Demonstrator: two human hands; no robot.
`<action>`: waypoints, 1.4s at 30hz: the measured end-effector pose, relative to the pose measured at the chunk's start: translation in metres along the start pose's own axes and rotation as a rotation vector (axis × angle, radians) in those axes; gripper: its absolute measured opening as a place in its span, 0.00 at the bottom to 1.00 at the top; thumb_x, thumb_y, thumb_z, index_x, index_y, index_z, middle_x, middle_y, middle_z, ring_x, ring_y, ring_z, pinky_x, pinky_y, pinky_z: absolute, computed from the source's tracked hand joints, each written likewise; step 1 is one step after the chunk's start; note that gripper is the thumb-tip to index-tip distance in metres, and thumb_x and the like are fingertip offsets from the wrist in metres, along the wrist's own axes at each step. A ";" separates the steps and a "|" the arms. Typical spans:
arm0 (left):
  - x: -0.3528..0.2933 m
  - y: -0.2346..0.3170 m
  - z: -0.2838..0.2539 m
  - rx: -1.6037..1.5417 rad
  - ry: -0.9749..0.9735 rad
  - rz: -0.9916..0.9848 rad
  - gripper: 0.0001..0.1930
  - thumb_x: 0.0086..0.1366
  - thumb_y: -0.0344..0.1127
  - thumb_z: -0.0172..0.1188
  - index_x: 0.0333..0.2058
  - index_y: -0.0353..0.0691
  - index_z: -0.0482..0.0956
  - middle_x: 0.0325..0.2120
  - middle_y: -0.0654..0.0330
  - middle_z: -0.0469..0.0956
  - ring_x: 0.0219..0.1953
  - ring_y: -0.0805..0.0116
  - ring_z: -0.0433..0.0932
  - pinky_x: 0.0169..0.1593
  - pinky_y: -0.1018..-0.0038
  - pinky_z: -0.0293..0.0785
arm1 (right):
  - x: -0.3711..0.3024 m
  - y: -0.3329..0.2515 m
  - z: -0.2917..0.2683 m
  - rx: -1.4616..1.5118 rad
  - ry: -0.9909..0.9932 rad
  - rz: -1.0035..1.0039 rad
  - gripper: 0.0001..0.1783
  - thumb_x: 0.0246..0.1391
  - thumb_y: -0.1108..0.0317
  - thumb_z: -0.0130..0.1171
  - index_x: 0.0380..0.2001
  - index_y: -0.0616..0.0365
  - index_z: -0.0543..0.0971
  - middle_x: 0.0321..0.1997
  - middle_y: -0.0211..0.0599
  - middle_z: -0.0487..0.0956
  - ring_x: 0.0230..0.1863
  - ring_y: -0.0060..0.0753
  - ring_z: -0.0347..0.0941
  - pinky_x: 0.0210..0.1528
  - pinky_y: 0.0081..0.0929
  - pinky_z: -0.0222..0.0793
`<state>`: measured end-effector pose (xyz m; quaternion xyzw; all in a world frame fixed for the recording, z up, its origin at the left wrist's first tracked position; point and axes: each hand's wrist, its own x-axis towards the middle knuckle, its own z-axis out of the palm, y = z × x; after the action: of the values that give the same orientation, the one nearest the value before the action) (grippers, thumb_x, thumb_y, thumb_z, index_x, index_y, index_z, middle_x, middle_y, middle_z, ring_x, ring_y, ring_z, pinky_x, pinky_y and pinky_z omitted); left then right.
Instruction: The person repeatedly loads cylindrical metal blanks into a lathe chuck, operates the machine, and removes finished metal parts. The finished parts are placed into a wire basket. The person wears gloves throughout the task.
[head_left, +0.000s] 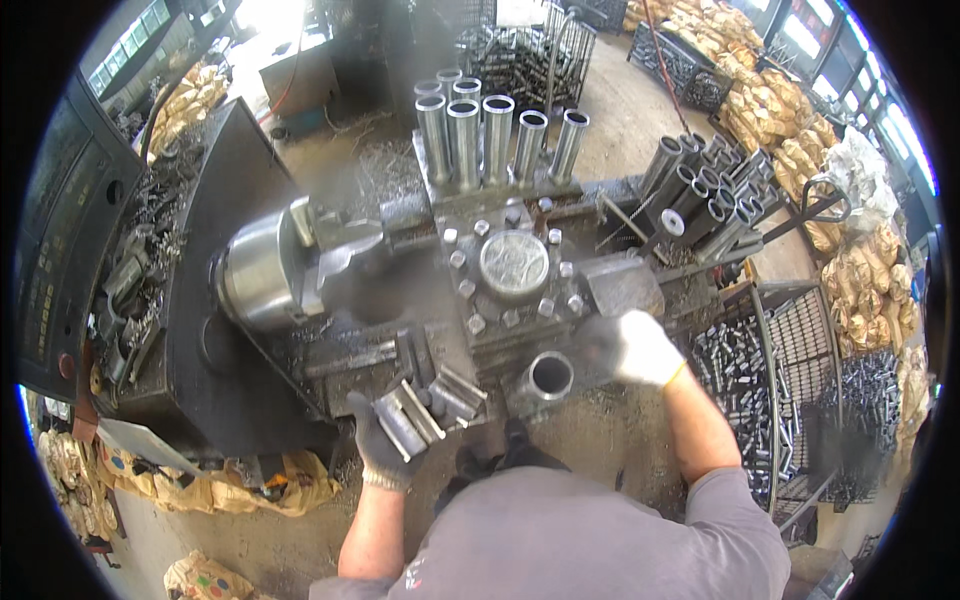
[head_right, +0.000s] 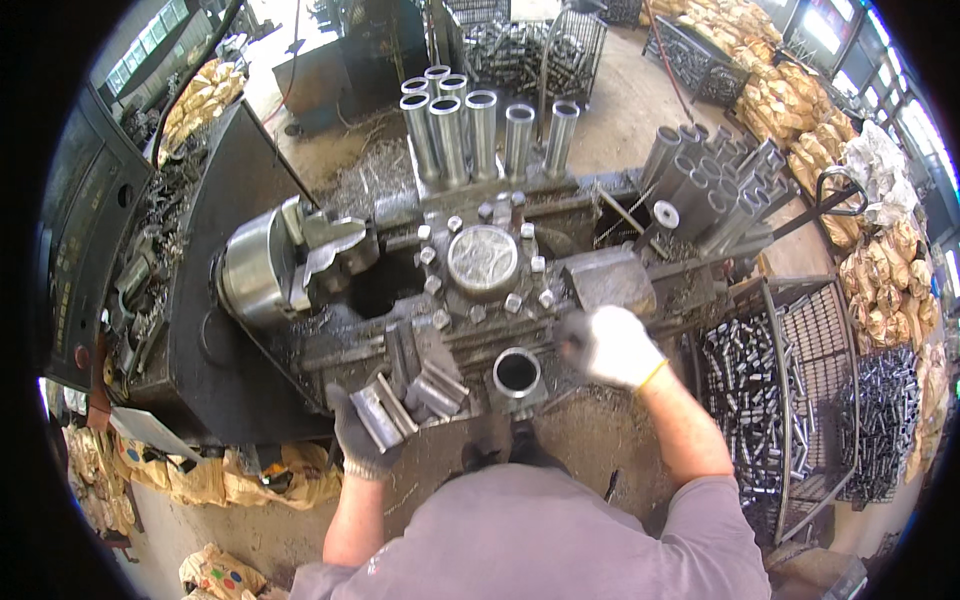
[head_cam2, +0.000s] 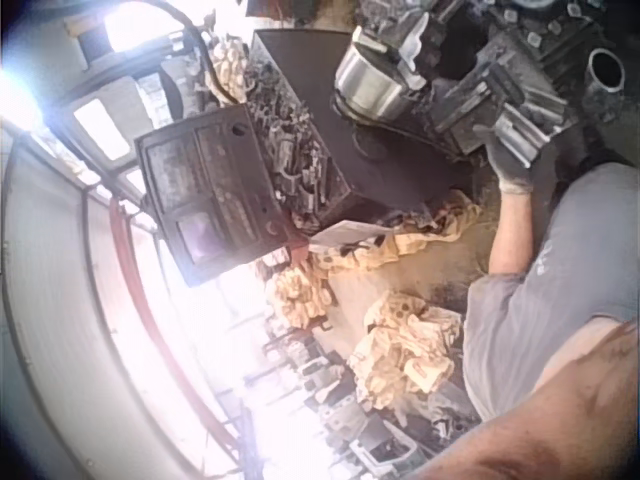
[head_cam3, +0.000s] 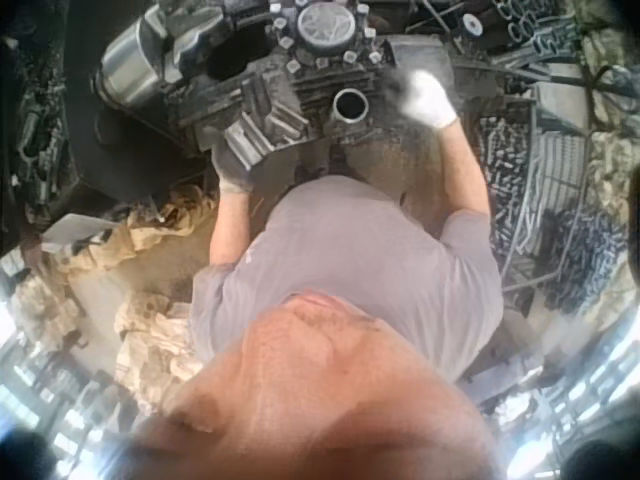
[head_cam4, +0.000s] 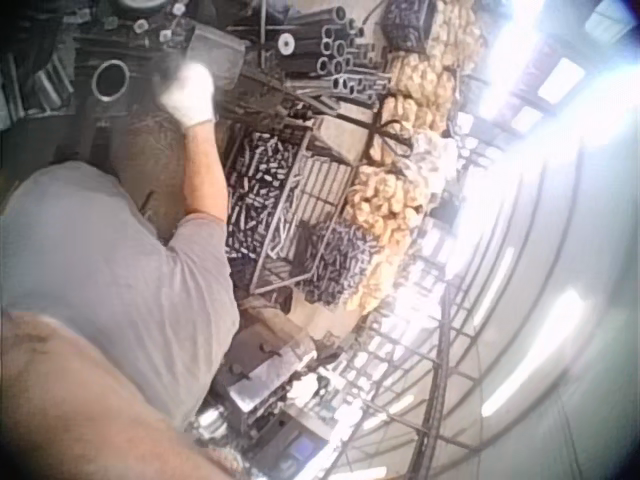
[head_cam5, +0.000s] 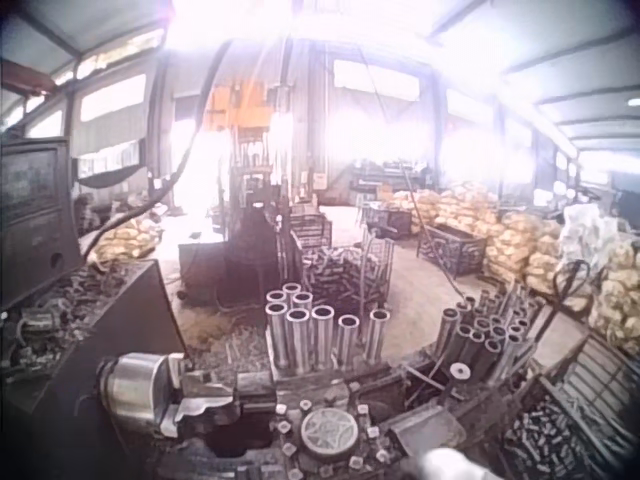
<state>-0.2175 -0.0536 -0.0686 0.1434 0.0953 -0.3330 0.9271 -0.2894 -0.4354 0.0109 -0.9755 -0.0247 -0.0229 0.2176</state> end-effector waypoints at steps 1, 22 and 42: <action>0.000 0.004 0.001 0.054 -0.152 -0.001 0.51 0.68 0.79 0.53 0.72 0.39 0.68 0.55 0.43 0.84 0.50 0.43 0.88 0.51 0.43 0.87 | 0.030 0.005 -0.034 0.046 0.101 -0.027 0.21 0.56 0.62 0.67 0.52 0.56 0.84 0.34 0.47 0.87 0.35 0.55 0.85 0.41 0.48 0.82; -0.005 0.072 0.133 1.861 -0.115 1.186 0.37 0.69 0.41 0.73 0.68 0.35 0.65 0.48 0.51 0.83 0.46 0.61 0.87 0.46 0.67 0.88 | 0.100 -0.259 -0.081 0.058 0.257 -0.701 0.26 0.59 0.61 0.68 0.58 0.59 0.78 0.30 0.47 0.84 0.30 0.51 0.85 0.29 0.42 0.79; 0.002 -0.001 0.027 0.408 -0.237 0.037 0.48 0.75 0.74 0.49 0.76 0.38 0.61 0.71 0.53 0.69 0.72 0.54 0.69 0.77 0.58 0.61 | 0.028 -0.179 0.114 0.915 -0.161 0.496 0.44 0.45 0.51 0.80 0.61 0.66 0.78 0.50 0.53 0.87 0.47 0.40 0.85 0.53 0.36 0.81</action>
<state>-0.2141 -0.0647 -0.0436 0.2896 -0.0863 -0.3427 0.8895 -0.2679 -0.2242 -0.0147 -0.7558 0.1830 0.1173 0.6176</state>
